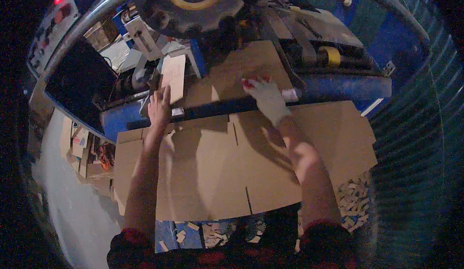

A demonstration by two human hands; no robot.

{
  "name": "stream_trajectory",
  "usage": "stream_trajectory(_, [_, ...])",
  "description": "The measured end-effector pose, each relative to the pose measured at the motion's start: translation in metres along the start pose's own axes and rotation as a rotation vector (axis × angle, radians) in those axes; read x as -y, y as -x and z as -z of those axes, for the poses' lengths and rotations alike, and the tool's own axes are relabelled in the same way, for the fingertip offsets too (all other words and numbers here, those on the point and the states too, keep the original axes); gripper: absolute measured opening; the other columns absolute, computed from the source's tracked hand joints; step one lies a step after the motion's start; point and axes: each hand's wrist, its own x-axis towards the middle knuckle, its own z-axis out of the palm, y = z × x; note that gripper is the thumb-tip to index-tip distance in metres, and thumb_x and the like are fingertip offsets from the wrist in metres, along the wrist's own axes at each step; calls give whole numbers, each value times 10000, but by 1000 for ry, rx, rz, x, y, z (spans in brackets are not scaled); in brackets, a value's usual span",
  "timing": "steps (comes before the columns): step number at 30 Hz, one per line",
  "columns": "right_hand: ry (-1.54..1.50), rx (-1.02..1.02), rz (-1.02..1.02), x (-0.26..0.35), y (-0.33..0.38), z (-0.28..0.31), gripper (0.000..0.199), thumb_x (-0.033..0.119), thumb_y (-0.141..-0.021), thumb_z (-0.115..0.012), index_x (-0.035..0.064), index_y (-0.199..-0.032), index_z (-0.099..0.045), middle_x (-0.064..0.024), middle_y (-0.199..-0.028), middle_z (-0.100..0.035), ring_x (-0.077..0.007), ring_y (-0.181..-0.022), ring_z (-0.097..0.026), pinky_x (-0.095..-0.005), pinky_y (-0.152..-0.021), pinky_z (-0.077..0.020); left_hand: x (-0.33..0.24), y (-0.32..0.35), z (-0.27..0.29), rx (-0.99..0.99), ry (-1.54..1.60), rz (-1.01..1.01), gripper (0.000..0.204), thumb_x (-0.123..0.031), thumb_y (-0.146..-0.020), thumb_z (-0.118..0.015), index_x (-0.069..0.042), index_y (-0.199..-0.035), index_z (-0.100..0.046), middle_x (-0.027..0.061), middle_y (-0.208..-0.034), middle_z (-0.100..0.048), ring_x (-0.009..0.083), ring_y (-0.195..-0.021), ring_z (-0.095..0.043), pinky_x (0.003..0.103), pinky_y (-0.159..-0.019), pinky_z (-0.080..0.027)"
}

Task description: The person folds flat cardboard sheets into box shapes using a blue machine, then stacks the finished boxes. The person wears white gloves and repeatedly feeds cardboard into the machine, folds the flaps, and collects the formed boxes.

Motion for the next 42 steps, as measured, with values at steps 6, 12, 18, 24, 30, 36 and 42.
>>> stream_trajectory(6, [-17,-45,-210,-14,-13,21,440,109,-815,-550,115,-1255,-538,-124,-1288,-527,-318,-1205,-481,-453,-1020,-357,2,-16,0,46,588,-114,521,-30,-845,-560,19,-1341,-405,228,-1322,-484,368,-1202,-483,386,-996,-403])
stream_trajectory(12, [129,7,-593,-4,184,94,614,358,-794,-634,85,-1316,-460,-139,-1335,-469,-320,-1276,-395,-479,-1064,-289,146,197,69,20,176,215,443,-234,-946,-519,45,-1288,-485,230,-1326,-487,382,-1168,-516,414,-970,-428])
stream_trajectory(18, [200,162,-993,50,317,135,867,498,-696,-724,24,-1347,-404,-168,-1404,-376,-350,-1316,-326,-484,-1097,-232,237,324,82,418,53,489,630,-463,-863,-597,65,-1200,-529,272,-1157,-547,410,-1049,-532,487,-900,-420])
stream_trajectory(24, [-19,-796,-1457,67,400,112,876,300,-660,-825,-75,-1314,-378,-212,-1371,-387,-333,-1292,-351,-442,-1061,-309,227,323,109,378,162,516,625,-504,-807,-644,61,-1070,-605,278,-996,-586,433,-931,-551,501,-826,-425])
stream_trajectory(30, [-1043,-1131,-1285,65,398,122,444,8,-834,-638,-54,-1236,-460,-111,-1085,-616,-216,-976,-606,-342,-891,-482,235,319,108,478,72,563,584,-490,-743,-710,23,-1014,-636,249,-965,-595,423,-1033,-513,494,-887,-407])
stream_trajectory(36, [-990,-398,-1125,157,327,176,389,47,-869,-581,14,-1249,-506,-134,-1244,-535,-255,-1128,-543,-382,-944,-459,202,311,145,335,-162,446,591,-439,-715,-749,-6,-1085,-594,198,-1057,-573,398,-1005,-526,469,-881,-428])
stream_trajectory(42, [-181,389,-5,223,249,156,449,191,-749,-642,153,-1196,-611,-198,-1342,-432,-444,-1285,-344,-618,-1066,-195,147,290,246,177,709,359,715,-295,-709,-791,-11,-1286,-479,146,-1288,-487,299,-1143,-511,402,-968,-401])
